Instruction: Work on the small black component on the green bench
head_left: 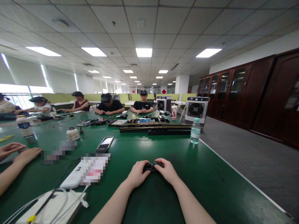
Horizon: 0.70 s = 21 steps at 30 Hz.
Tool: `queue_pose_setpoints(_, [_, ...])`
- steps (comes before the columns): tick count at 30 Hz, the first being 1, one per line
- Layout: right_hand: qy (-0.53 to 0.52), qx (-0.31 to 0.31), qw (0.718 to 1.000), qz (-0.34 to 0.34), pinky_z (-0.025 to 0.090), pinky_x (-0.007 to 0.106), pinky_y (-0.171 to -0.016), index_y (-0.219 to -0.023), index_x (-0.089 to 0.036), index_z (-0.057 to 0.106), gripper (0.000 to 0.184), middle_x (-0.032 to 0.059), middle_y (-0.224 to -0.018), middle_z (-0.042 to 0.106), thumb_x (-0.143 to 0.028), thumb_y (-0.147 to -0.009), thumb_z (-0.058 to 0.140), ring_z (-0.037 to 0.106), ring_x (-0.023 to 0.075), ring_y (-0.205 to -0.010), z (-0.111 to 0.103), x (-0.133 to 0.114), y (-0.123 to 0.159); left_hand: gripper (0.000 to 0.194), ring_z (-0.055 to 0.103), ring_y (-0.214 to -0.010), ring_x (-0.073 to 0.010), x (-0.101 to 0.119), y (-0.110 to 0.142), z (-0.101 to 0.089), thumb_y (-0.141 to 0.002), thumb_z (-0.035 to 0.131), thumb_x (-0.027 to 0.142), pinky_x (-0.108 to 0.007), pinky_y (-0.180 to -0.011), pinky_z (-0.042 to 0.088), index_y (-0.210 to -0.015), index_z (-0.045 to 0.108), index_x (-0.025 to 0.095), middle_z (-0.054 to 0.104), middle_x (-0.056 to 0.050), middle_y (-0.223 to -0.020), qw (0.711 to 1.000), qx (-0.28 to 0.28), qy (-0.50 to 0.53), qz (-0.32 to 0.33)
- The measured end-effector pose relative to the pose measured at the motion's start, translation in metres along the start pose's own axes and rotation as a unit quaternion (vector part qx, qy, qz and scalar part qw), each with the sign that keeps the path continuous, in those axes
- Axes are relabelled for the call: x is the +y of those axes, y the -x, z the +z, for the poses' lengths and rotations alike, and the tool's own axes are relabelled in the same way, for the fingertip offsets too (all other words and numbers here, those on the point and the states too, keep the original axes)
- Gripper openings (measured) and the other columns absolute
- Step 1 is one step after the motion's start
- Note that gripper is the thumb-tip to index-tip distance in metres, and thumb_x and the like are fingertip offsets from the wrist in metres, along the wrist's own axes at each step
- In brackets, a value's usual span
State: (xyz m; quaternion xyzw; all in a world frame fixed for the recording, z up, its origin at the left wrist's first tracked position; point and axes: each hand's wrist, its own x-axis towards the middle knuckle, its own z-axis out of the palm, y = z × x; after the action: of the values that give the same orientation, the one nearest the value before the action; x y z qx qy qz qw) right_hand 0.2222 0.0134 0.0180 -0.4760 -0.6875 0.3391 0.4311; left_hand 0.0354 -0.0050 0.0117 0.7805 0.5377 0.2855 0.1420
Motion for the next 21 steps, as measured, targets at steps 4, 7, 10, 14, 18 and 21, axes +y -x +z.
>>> queue_pose_setpoints(4, [-0.082, 0.038, 0.996, 0.02, 0.047, 0.035, -0.082, -0.088, -0.016, 0.064, 0.027, 0.0071, -0.088, 0.069, -0.031, -0.066, 0.063, 0.063, 0.0217, -0.085, 0.001, 0.007, -0.004, 0.042, 0.05, -0.108, -0.0236, 0.001, 0.0, -0.001, -0.075, 0.055, 0.029, -0.034, -0.095, 0.038, -0.116, 0.053, 0.018, 0.06, -0.007, -0.115, 1.0, -0.003, 0.0, -0.003])
queue_pose_setpoints(7, [-0.15, 0.07, 0.984, 0.057, 0.048, 0.036, -0.083, -0.088, -0.016, 0.063, 0.03, 0.0081, -0.088, 0.069, -0.032, -0.063, 0.066, 0.064, 0.0221, -0.084, 0.001, 0.008, -0.007, 0.042, 0.05, -0.109, -0.0236, 0.002, 0.001, -0.002, -0.076, 0.054, 0.03, -0.034, -0.095, 0.037, -0.116, 0.053, 0.019, 0.059, -0.007, -0.116, 1.0, -0.005, -0.001, -0.005])
queue_pose_setpoints(10, [-0.213, 0.104, 0.967, 0.095, 0.047, 0.035, -0.085, -0.085, -0.017, 0.063, 0.032, 0.0086, -0.091, 0.07, -0.032, -0.059, 0.07, 0.064, 0.023, -0.09, -0.001, 0.008, -0.009, 0.042, 0.05, -0.109, -0.0234, 0.003, 0.0, -0.002, -0.076, 0.055, 0.03, -0.034, -0.095, 0.037, -0.116, 0.053, 0.018, 0.059, -0.007, -0.116, 1.0, -0.008, 0.001, -0.009])
queue_pose_setpoints(14, [-0.262, 0.124, 0.946, 0.145, 0.048, 0.032, -0.078, -0.09, -0.017, 0.064, 0.037, 0.009, -0.098, 0.069, -0.031, -0.057, 0.073, 0.063, 0.0227, -0.093, -0.006, 0.011, -0.011, 0.043, 0.05, -0.109, -0.0236, 0.002, 0.0, -0.002, -0.075, 0.055, 0.03, -0.034, -0.095, 0.038, -0.116, 0.053, 0.018, 0.059, -0.007, -0.116, 1.0, -0.006, 0.006, -0.01])
queue_pose_setpoints(18, [-0.308, 0.132, 0.925, 0.181, 0.047, 0.026, -0.066, -0.092, -0.019, 0.066, 0.036, 0.0054, -0.091, 0.07, -0.031, -0.059, 0.073, 0.063, 0.0171, -0.079, -0.009, 0.017, -0.013, 0.042, 0.05, -0.11, -0.0239, 0.002, 0.0, -0.002, -0.075, 0.055, 0.029, -0.034, -0.096, 0.037, -0.116, 0.054, 0.019, 0.06, -0.007, -0.115, 1.0, -0.003, 0.007, -0.008])
queue_pose_setpoints(21, [-0.361, 0.138, 0.901, 0.198, 0.046, 0.022, -0.059, -0.087, -0.019, 0.067, 0.03, 0.003, -0.083, 0.07, -0.028, -0.059, 0.074, 0.061, 0.0123, -0.067, -0.01, 0.018, -0.014, 0.042, 0.05, -0.109, -0.0239, 0.004, 0.001, -0.003, -0.075, 0.056, 0.028, -0.034, -0.096, 0.037, -0.115, 0.054, 0.019, 0.06, -0.007, -0.115, 1.0, -0.002, 0.007, -0.007])
